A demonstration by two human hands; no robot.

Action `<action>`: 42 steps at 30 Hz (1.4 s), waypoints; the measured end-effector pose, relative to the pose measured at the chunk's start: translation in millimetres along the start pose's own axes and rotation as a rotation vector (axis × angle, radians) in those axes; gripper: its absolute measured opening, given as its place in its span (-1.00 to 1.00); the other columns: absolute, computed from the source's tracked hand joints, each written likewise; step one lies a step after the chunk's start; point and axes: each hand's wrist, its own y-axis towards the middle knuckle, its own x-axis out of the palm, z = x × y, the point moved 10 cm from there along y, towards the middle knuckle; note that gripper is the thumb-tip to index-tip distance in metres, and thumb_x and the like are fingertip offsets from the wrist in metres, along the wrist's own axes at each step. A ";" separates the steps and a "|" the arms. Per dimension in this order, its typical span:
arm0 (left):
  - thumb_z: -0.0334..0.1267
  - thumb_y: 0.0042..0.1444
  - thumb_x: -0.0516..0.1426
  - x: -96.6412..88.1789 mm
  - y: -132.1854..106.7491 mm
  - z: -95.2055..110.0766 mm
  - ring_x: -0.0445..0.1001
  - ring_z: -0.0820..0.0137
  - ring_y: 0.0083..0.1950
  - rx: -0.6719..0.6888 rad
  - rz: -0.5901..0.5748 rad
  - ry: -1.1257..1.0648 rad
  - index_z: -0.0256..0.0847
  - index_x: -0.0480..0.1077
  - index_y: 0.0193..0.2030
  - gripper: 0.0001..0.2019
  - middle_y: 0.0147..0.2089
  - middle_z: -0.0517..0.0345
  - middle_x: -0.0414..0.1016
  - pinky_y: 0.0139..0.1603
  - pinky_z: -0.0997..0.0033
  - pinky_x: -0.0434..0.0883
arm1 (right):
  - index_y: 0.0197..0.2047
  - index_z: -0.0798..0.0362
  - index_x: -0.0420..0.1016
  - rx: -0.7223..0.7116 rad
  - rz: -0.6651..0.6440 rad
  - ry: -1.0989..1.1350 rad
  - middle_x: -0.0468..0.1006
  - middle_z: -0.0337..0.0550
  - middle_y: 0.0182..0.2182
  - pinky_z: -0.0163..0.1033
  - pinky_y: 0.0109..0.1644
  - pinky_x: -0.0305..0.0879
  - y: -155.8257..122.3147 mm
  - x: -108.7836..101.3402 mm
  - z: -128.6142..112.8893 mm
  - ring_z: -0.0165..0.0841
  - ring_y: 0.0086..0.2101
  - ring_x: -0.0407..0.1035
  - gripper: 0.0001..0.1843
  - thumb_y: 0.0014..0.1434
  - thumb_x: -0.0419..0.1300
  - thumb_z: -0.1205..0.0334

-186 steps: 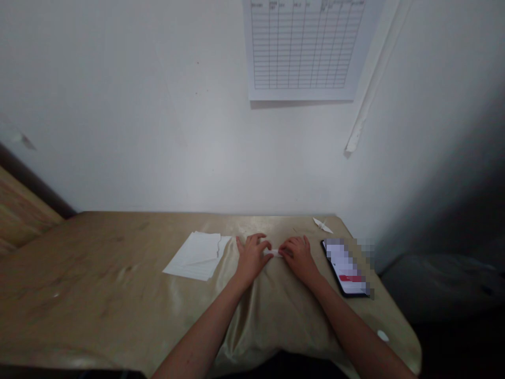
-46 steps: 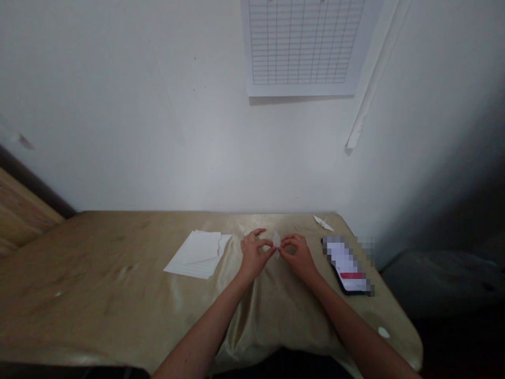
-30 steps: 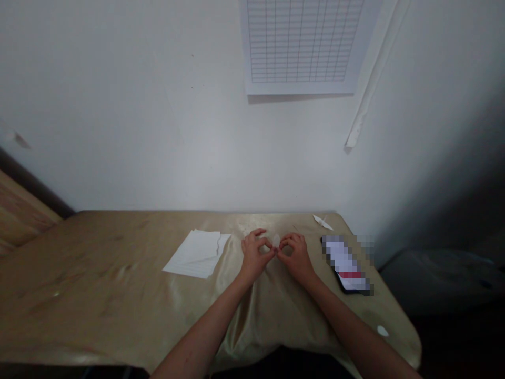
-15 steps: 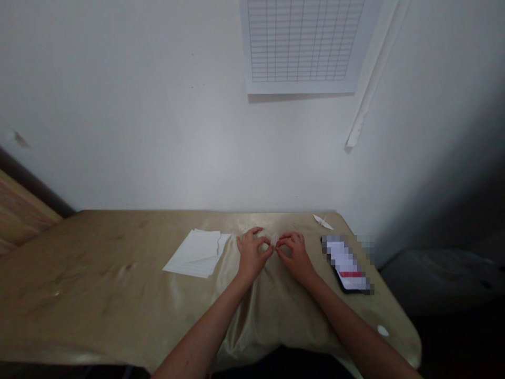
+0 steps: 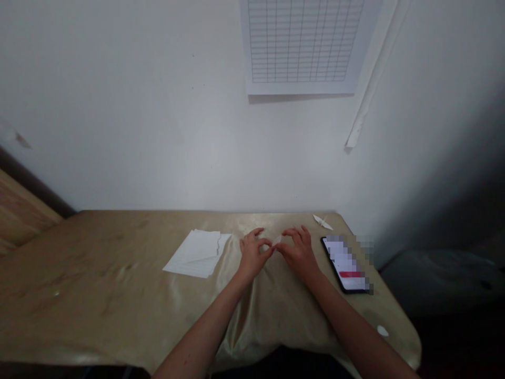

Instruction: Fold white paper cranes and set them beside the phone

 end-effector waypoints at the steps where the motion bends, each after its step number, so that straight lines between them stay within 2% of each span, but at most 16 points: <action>1: -0.26 0.09 0.34 0.3 0.3 -0.1 0.36 0.10 0.28 0.002 -0.002 0.000 -0.05 0.64 -0.30 -0.97 0.28 0.06 0.41 0.35 -0.15 0.20 | -0.22 -0.21 0.65 -0.003 0.005 -0.008 0.50 -0.14 0.00 0.26 0.45 -0.09 -0.1 -0.8 0.0 -0.17 0.15 0.22 -0.84 0.28 0.26 0.25; 6: -0.28 0.10 0.33 1.2 0.3 0.5 0.35 0.10 0.29 0.007 -0.014 0.008 -0.04 0.64 -0.26 -0.93 0.29 0.05 0.40 0.35 -0.14 0.19 | -0.22 -0.16 0.64 -0.016 0.023 -0.059 0.49 -0.12 0.07 0.28 0.44 -0.10 -0.9 -1.2 -0.2 -0.14 0.18 0.20 -0.90 0.26 0.29 0.25; 11: -0.29 0.10 0.32 2.6 -1.4 0.8 0.33 0.11 0.31 0.018 -0.020 0.016 -0.04 0.64 -0.29 -0.94 0.30 0.04 0.40 0.37 -0.19 0.14 | -0.21 -0.11 0.59 -0.036 -0.047 -0.039 0.54 -0.15 0.06 0.33 0.46 -0.19 -1.1 9.0 -3.8 -0.16 0.17 0.24 -0.86 0.29 0.23 0.33; 19: -0.28 0.12 0.31 4.4 -2.2 2.2 0.29 0.07 0.34 0.018 -0.058 0.045 0.00 0.66 -0.28 -0.92 0.30 0.06 0.41 0.40 -0.28 0.06 | -0.16 -0.10 0.55 -0.015 -0.151 0.008 0.62 -0.17 -0.17 0.43 0.45 -0.36 -1.3 16.8 -1.9 -0.13 0.13 0.34 -0.86 0.30 0.19 0.32; 25: -0.12 0.05 0.38 0.4 -2.9 6.4 0.22 0.00 0.38 0.034 -0.103 0.065 0.09 0.67 -0.26 -0.91 0.33 0.09 0.39 0.43 -0.39 -0.11 | -0.24 -0.10 0.56 0.027 -0.132 0.022 0.63 -0.20 -0.25 0.45 0.44 -0.38 -1.7 13.4 3.5 -0.12 0.10 0.35 -0.89 0.27 0.22 0.31; 29: -0.11 0.07 0.37 0.5 -3.4 5.3 0.23 -0.01 0.38 0.025 -0.104 0.095 0.11 0.66 -0.26 -0.92 0.32 0.12 0.40 0.41 -0.50 -0.22 | -0.23 -0.10 0.56 0.045 -0.127 0.058 0.64 -0.20 -0.25 0.43 0.44 -0.37 -2.4 14.6 5.2 -0.13 0.10 0.36 -0.88 0.27 0.22 0.32; 34: -0.13 0.10 0.35 0.8 -3.7 6.4 0.25 0.02 0.36 0.043 -0.075 0.102 0.09 0.66 -0.28 -0.96 0.30 0.10 0.43 0.41 -0.53 -0.23 | -0.13 -0.13 0.59 0.121 -0.115 0.114 0.65 -0.19 -0.21 0.41 0.42 -0.26 -3.6 18.1 14.5 -0.13 0.05 0.37 -0.84 0.26 0.24 0.29; 38: -0.20 0.11 0.35 -0.5 -4.1 8.8 0.25 0.03 0.35 0.056 -0.066 0.105 0.07 0.66 -0.29 -0.96 0.28 0.09 0.44 0.42 -0.53 -0.25 | -0.23 -0.14 0.61 0.144 -0.129 0.119 0.62 -0.20 -0.27 0.42 0.39 -0.24 -3.9 20.3 17.1 -0.12 0.01 0.36 -0.90 0.27 0.25 0.23; 42: -0.22 0.13 0.32 0.7 -5.4 10.1 0.26 0.04 0.35 0.067 -0.072 0.097 0.07 0.65 -0.29 -0.95 0.28 0.12 0.44 0.42 -0.53 -0.25 | -0.26 -0.13 0.60 0.156 -0.136 0.106 0.61 -0.18 -0.28 0.42 0.39 -0.22 -4.3 20.6 17.5 -0.12 -0.01 0.35 -0.88 0.27 0.24 0.27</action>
